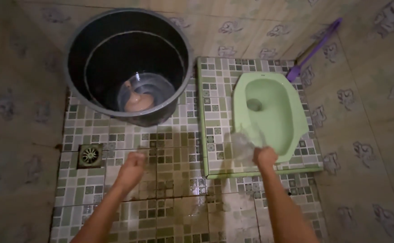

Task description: The person prepares a cleaning solution by pouring liquids from two bottles into a plastic container, then repeatedly scoops water from a bucket and pours it into a squat toilet. The person handles the container and a scoop, moving between the bucket and the toilet.

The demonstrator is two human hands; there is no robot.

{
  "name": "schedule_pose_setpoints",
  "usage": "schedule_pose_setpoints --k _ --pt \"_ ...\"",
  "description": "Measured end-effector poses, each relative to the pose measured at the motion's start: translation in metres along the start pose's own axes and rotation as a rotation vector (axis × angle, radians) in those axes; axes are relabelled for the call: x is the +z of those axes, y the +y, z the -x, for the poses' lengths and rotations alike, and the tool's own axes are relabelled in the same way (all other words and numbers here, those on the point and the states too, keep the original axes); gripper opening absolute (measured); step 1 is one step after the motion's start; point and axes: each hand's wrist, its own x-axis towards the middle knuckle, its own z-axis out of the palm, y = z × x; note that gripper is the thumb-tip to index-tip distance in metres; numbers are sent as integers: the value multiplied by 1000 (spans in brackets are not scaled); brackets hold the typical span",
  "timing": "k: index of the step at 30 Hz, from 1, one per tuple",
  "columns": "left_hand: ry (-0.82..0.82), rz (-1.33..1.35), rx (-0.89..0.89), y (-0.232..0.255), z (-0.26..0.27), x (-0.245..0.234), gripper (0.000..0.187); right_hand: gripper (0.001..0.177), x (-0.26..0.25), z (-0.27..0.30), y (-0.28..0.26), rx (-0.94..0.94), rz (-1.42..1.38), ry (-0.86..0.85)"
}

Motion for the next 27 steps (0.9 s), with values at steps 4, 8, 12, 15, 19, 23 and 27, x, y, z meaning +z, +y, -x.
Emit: schedule_pose_setpoints --k 4,8,12,15,19,23,27 --pt "-27 33 -35 20 -1 -2 47 28 -17 -38 10 19 -245 500" --pt "-79 44 -67 36 0 0 46 34 -48 -77 32 15 -25 343" --pt "-84 56 5 38 -6 8 46 51 -70 -80 70 -123 364 95" --pt "-74 59 84 42 -14 18 45 52 -78 -68 100 -15 285 -20" --pt "-110 31 24 54 -11 27 43 45 -81 -52 132 16 396 25" --pt "-150 8 -29 70 -6 36 43 39 -80 -37 154 123 434 103" --pt "-168 -27 -10 70 -9 46 43 33 -84 -27 170 186 414 182"
